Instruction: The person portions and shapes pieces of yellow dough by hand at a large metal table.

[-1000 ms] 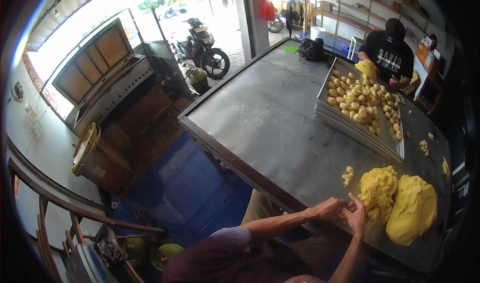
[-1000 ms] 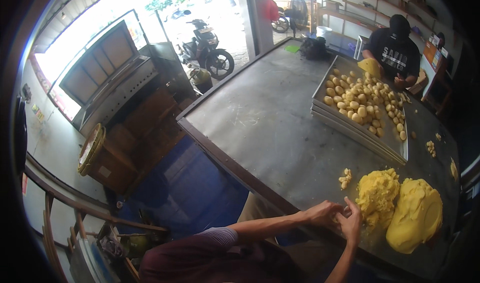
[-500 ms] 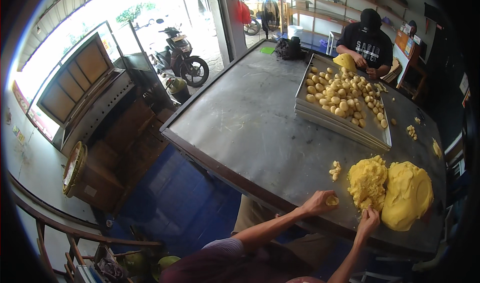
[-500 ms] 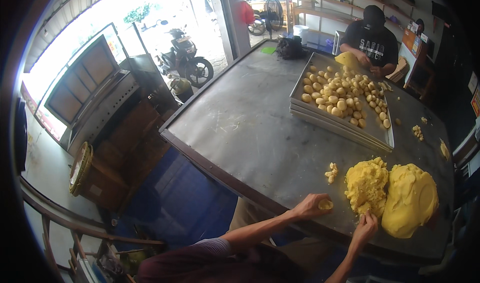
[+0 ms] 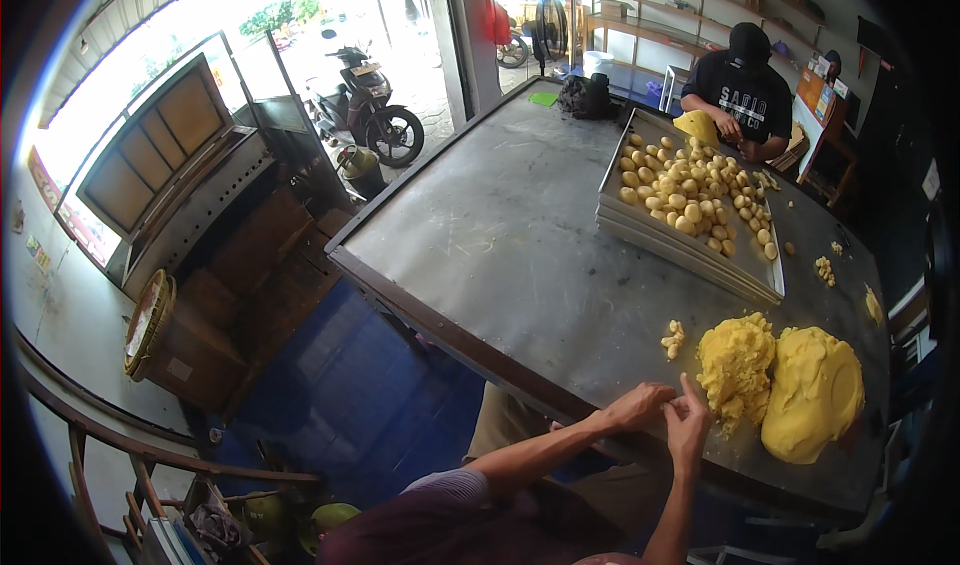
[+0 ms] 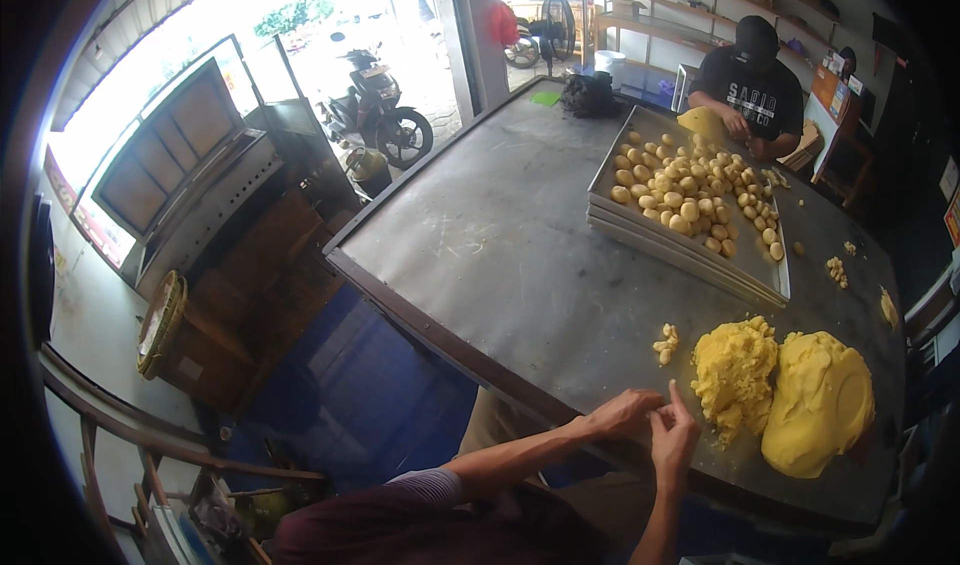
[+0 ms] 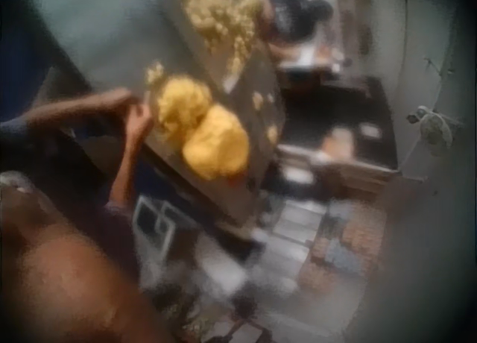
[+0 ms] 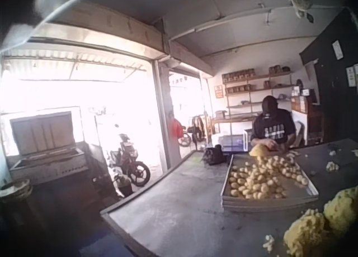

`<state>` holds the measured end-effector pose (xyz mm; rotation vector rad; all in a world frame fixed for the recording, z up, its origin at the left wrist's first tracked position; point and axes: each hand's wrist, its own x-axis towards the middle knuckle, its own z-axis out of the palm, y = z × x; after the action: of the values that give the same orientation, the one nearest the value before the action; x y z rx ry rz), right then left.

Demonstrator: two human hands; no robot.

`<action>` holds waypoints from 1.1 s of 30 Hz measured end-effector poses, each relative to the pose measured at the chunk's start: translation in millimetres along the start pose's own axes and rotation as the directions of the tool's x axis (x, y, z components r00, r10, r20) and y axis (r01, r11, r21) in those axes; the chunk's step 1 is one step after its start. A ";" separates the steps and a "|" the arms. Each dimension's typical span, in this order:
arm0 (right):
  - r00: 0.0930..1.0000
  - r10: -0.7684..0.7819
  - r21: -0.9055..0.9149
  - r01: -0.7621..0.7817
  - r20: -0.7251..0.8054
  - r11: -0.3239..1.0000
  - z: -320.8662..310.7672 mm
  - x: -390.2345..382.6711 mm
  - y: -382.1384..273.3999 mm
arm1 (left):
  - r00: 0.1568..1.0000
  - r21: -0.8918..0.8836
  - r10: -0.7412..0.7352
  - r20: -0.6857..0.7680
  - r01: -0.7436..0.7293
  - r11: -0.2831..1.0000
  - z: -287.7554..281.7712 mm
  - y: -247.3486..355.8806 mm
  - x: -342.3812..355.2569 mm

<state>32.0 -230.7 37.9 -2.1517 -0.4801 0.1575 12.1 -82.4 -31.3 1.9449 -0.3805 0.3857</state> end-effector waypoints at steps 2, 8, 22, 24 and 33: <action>1.000 -0.013 -0.109 0.016 0.026 0.994 3.9 4.7 -8.5 | 1.000 -0.017 -0.012 0.026 0.012 1.000 0.2 -3.7 -4.3; 0.946 -0.211 -0.429 0.090 -0.244 0.899 -56.1 12.7 30.1 | 0.982 -0.030 -0.188 -0.012 0.188 0.982 -5.7 23.2 8.2; 0.924 -0.038 -0.224 -0.052 -0.381 0.973 -73.7 -15.9 114.1 | 0.988 -0.090 -0.149 0.051 0.153 0.984 -41.5 -7.7 -11.6; 0.864 0.082 0.008 -0.091 -0.497 0.996 -73.3 -3.8 125.6 | 0.982 -0.073 -0.181 0.062 0.185 0.980 -41.2 -1.5 -15.5; 0.871 -0.153 -0.355 -0.026 -0.467 0.934 -47.3 -6.9 109.8 | 0.997 0.421 0.067 0.027 -0.072 0.904 -67.9 -3.3 -11.7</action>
<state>70.0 -326.5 -23.1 -2.4053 -0.2933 -0.5459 -3.3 -17.6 -13.3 2.3621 -0.3983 0.5378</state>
